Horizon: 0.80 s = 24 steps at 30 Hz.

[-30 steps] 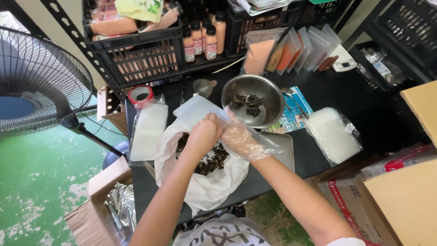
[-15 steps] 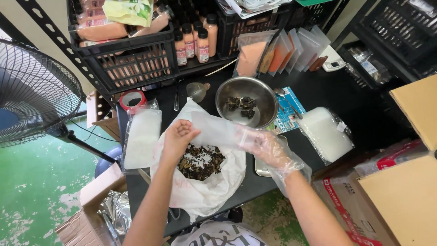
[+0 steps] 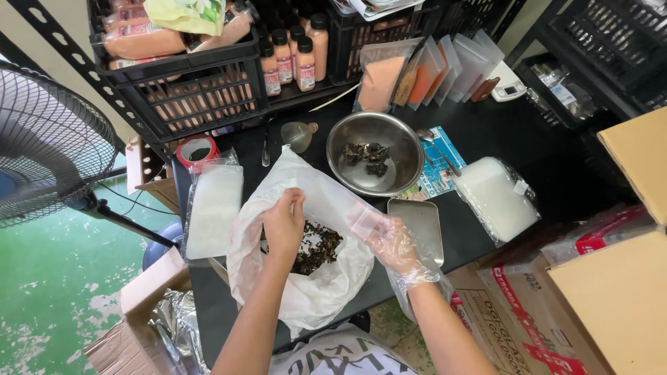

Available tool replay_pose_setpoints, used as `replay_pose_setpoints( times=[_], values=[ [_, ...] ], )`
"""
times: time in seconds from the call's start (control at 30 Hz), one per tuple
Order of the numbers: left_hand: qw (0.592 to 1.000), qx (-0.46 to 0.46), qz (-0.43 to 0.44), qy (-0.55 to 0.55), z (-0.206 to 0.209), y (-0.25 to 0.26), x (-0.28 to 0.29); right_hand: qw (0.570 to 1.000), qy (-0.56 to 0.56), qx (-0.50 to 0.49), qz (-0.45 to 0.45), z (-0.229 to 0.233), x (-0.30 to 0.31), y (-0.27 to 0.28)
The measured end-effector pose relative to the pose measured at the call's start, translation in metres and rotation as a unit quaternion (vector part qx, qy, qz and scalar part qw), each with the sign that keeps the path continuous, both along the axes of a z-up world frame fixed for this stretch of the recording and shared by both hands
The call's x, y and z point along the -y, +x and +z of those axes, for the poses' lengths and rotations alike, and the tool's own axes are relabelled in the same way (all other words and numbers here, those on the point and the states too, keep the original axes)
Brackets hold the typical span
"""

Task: Filling small plastic bags with dried food items, weighing them on a scale, and packing them into a shipping box.

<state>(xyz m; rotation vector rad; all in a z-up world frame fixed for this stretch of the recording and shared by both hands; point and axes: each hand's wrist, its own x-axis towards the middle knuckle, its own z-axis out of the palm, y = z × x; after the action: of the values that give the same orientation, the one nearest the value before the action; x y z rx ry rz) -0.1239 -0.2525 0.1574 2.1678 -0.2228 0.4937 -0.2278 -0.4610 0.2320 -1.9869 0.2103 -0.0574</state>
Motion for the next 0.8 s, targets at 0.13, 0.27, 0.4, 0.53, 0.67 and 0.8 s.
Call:
replay_pose_setpoints(
  times=[0.13, 0.27, 0.4, 0.53, 0.67, 0.8],
  values=[
    [0.974, 0.173, 0.048, 0.141, -0.011, 0.007, 0.002, 1.000, 0.026, 0.008, -0.002, 0.018, -0.007, 0.002],
    [0.991, 0.112, 0.007, 0.076, 0.013, 0.001, 0.006, 0.999, 0.037, -0.007, -0.002, 0.027, -0.003, 0.008],
    [0.971, -0.130, -0.102, -0.175, 0.053, -0.004, 0.000, 0.997, 0.053, -0.053, 0.004, 0.047, 0.013, 0.002],
    [0.937, -0.260, -0.112, -0.206, 0.057, 0.007, -0.016, 0.973, 0.199, -0.108, -0.041, 0.036, 0.046, 0.000],
    [0.959, -0.071, -0.225, 0.159, 0.099, -0.016, 0.011, 0.974, 0.153, -0.164, 0.030, 0.031, 0.049, 0.004],
    [0.867, 0.064, -0.324, 0.374, 0.078, -0.007, 0.070, 0.981, 0.131, -0.064, 0.127, -0.014, 0.052, 0.055]
  ],
)
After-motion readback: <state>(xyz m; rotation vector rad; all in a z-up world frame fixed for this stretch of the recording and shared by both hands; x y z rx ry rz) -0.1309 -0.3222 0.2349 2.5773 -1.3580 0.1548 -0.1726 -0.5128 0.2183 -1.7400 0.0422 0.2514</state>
